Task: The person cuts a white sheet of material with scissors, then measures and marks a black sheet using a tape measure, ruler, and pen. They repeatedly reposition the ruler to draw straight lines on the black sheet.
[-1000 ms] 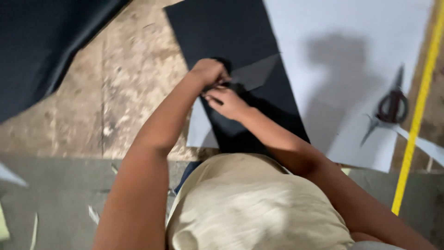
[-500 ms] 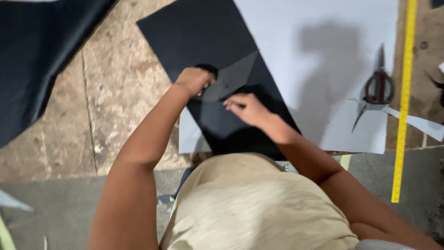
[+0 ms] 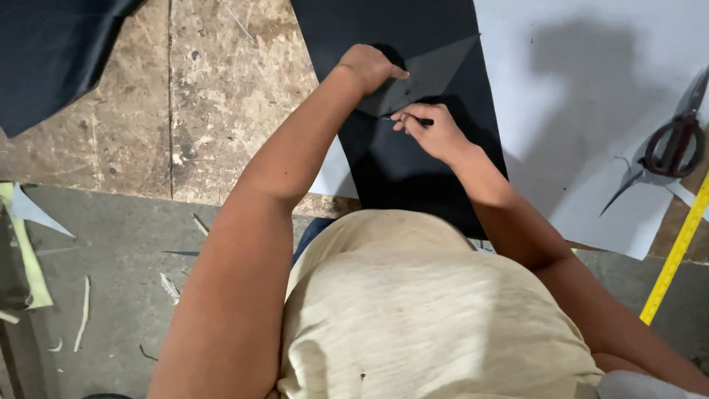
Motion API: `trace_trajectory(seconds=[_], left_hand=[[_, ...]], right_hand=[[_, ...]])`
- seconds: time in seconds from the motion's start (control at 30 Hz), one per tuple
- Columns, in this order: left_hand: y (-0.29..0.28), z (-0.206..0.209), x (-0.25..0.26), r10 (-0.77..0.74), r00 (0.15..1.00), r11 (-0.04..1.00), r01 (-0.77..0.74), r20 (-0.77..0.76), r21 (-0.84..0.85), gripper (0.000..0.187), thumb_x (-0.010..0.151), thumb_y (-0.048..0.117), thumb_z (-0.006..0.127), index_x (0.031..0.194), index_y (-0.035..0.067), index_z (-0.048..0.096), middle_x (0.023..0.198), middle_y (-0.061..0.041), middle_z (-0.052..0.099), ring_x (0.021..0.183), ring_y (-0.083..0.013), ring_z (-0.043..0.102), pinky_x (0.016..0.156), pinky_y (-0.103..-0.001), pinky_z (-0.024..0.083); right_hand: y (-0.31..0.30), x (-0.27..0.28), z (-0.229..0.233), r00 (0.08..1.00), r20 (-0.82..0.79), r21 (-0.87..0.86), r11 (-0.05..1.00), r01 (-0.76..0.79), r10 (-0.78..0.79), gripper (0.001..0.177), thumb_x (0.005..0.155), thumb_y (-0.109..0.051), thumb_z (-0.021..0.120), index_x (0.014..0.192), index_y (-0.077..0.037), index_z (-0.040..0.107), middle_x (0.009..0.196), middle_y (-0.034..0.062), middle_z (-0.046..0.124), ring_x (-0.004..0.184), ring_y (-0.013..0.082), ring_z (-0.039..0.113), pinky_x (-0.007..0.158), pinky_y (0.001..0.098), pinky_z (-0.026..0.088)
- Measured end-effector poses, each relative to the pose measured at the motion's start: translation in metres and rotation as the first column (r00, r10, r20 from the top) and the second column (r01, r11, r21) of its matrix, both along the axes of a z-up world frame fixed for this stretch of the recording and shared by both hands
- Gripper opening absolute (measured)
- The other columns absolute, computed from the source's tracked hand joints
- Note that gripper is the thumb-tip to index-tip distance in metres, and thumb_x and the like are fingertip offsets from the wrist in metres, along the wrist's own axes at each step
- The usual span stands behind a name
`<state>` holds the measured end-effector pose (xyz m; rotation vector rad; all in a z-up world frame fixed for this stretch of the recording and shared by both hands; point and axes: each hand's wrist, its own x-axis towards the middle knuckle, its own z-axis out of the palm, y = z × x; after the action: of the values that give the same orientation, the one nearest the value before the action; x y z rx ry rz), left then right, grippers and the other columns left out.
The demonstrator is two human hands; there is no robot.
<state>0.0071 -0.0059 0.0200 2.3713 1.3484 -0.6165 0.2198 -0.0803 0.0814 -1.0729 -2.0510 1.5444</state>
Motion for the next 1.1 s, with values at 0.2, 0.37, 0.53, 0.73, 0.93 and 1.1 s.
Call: trace_trajectory(seconds=[0.2,0.37,0.53,0.73,0.93,1.1], left_hand=[[0.004,0.009,0.001,-0.021,0.999,0.998,0.019,-0.032,-0.061,0.087,0.102,-0.007,0.049,0.162,0.052,0.028,0.116,-0.005,0.069,0.102,-0.0329,0.068,0.067,-0.046,0.056],[0.003,0.006,-0.001,-0.037,0.999,0.998,0.038,0.015,-0.052,0.087,0.099,-0.010,0.047,0.160,0.051,0.033,0.113,-0.004,0.068,0.105,-0.0332,0.066,0.068,-0.047,0.055],[0.004,0.003,-0.003,-0.023,0.999,0.997,0.026,0.032,-0.075,0.082,0.102,-0.006,0.044,0.159,0.053,0.034,0.115,-0.006,0.065,0.105,-0.0352,0.065,0.070,-0.048,0.054],[0.004,0.010,-0.003,-0.018,1.000,0.994,0.018,-0.002,-0.104,0.094,0.097,-0.016,0.043,0.161,0.053,0.031,0.089,-0.007,0.060,0.081,-0.0336,0.065,0.059,-0.046,0.050],[0.000,0.002,0.002,0.007,1.000,0.996,-0.009,-0.021,-0.083,0.094,0.097,-0.013,0.049,0.160,0.054,0.031,0.103,-0.005,0.064,0.096,-0.0335,0.067,0.063,-0.047,0.054],[-0.025,0.008,-0.005,0.097,0.993,0.995,-0.095,0.063,-0.023,0.077,0.099,-0.002,0.058,0.158,0.044,0.041,0.127,-0.009,0.061,0.109,-0.0375,0.063,0.077,-0.047,0.055]], right_hand=[[0.039,0.045,-0.017,0.992,0.066,-0.134,0.984,0.118,-0.110,0.024,0.103,-0.004,0.053,0.108,-0.004,0.077,0.092,0.0103,0.078,0.081,0.0095,0.069,0.076,0.0203,0.053],[0.083,0.098,0.024,0.941,0.215,-0.007,0.963,0.268,-0.261,0.031,0.109,-0.005,0.039,0.101,0.001,0.069,0.110,0.0147,0.075,0.084,0.0158,0.072,0.071,0.0245,0.055],[0.111,0.101,0.019,0.856,0.186,0.118,0.876,0.467,-0.482,0.033,0.100,-0.008,0.044,0.101,-0.005,0.077,0.085,0.0084,0.076,0.074,0.0123,0.070,0.067,0.0235,0.055],[0.137,0.099,-0.024,0.889,0.091,0.255,0.873,0.416,-0.450,0.033,0.097,-0.009,0.046,0.100,-0.006,0.079,0.081,0.0067,0.076,0.068,0.0116,0.066,0.066,0.0249,0.056],[0.086,0.089,-0.022,0.950,0.114,0.334,0.911,0.240,-0.292,0.025,0.097,-0.002,0.054,0.086,-0.007,0.075,0.092,0.0070,0.077,0.083,0.0176,0.071,0.074,0.0323,0.055],[0.023,0.083,0.000,0.980,0.187,0.289,0.957,0.016,-0.073,0.025,0.103,-0.010,0.051,0.109,-0.002,0.074,0.096,0.0118,0.077,0.091,0.0244,0.074,0.083,0.0362,0.057]])
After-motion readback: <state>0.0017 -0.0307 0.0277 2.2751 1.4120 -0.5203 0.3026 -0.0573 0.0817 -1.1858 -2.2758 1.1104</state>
